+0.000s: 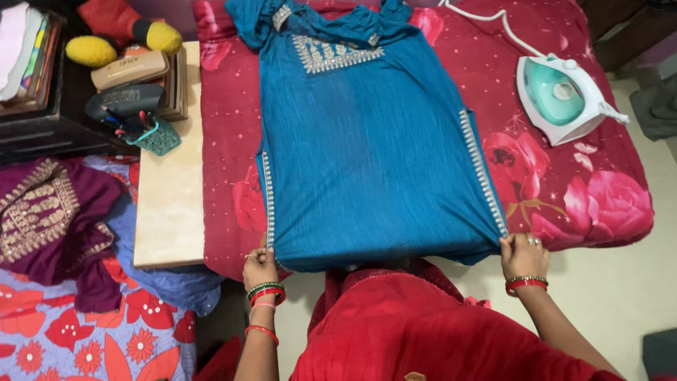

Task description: The person irons a blue embroidered kurti laid out on a bed. They smooth the fabric with their hands, use a steam iron to press the body and sleeves, and repeatedly adjust the garment's position to ensure even coverage.

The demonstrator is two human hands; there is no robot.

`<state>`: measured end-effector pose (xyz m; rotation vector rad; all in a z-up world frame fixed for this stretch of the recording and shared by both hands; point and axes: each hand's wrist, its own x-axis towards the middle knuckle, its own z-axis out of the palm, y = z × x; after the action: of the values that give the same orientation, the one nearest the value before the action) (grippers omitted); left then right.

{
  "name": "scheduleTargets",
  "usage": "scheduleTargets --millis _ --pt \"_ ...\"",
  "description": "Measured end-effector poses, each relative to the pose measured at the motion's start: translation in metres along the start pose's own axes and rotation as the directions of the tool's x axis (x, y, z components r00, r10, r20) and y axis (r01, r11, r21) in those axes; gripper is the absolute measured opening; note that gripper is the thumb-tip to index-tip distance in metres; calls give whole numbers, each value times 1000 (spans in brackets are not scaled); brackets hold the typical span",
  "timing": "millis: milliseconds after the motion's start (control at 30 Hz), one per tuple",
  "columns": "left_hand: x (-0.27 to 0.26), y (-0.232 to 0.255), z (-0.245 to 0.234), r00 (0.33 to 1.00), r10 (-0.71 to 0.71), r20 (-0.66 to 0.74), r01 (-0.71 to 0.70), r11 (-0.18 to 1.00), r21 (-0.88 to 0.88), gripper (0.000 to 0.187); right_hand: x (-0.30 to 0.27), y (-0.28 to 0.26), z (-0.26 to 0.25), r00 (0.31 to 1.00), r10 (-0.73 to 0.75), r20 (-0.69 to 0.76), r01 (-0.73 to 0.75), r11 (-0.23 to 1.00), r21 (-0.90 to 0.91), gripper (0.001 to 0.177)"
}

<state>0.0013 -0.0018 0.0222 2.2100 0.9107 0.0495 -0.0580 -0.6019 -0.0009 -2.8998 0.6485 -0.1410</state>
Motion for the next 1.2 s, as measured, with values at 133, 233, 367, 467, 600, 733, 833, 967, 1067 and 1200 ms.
scheduleTargets --millis 133,233,367,467,600,733,833,967,1067,1200 --pt "-5 13 -4 999 38 13 -38 998 54 41 -11 -1 -7 991 126 -42 -121 986 119 41" --pt "1 10 8 990 128 62 -138 972 189 50 11 -11 -6 990 10 -139 13 986 167 53" --pt "14 -7 41 958 285 32 -287 950 123 30 54 -36 1 994 -89 -70 98 986 134 48" --pt "24 -26 61 977 201 -70 -212 946 -246 29 78 -44 3 998 -46 42 40 989 140 50" --pt "27 -54 71 993 96 -73 -120 807 -578 28 79 -28 -7 983 -16 185 -21 981 194 57" --pt "29 -66 59 990 141 -14 -117 752 -648 35 64 -22 -9 982 -39 187 21 995 97 52" --pt "25 -70 52 970 101 221 4 903 -429 30 47 -15 -3 995 -54 85 44 992 117 45" --pt "23 -67 50 867 18 497 202 901 -385 30 44 -2 14 1000 -14 19 8 955 296 38" --pt "26 -64 50 901 90 425 207 772 -601 18 61 6 26 996 26 -85 17 883 470 29" --pt "20 -70 48 957 83 278 122 753 -646 14 79 25 28 1000 -12 -18 20 836 548 26"
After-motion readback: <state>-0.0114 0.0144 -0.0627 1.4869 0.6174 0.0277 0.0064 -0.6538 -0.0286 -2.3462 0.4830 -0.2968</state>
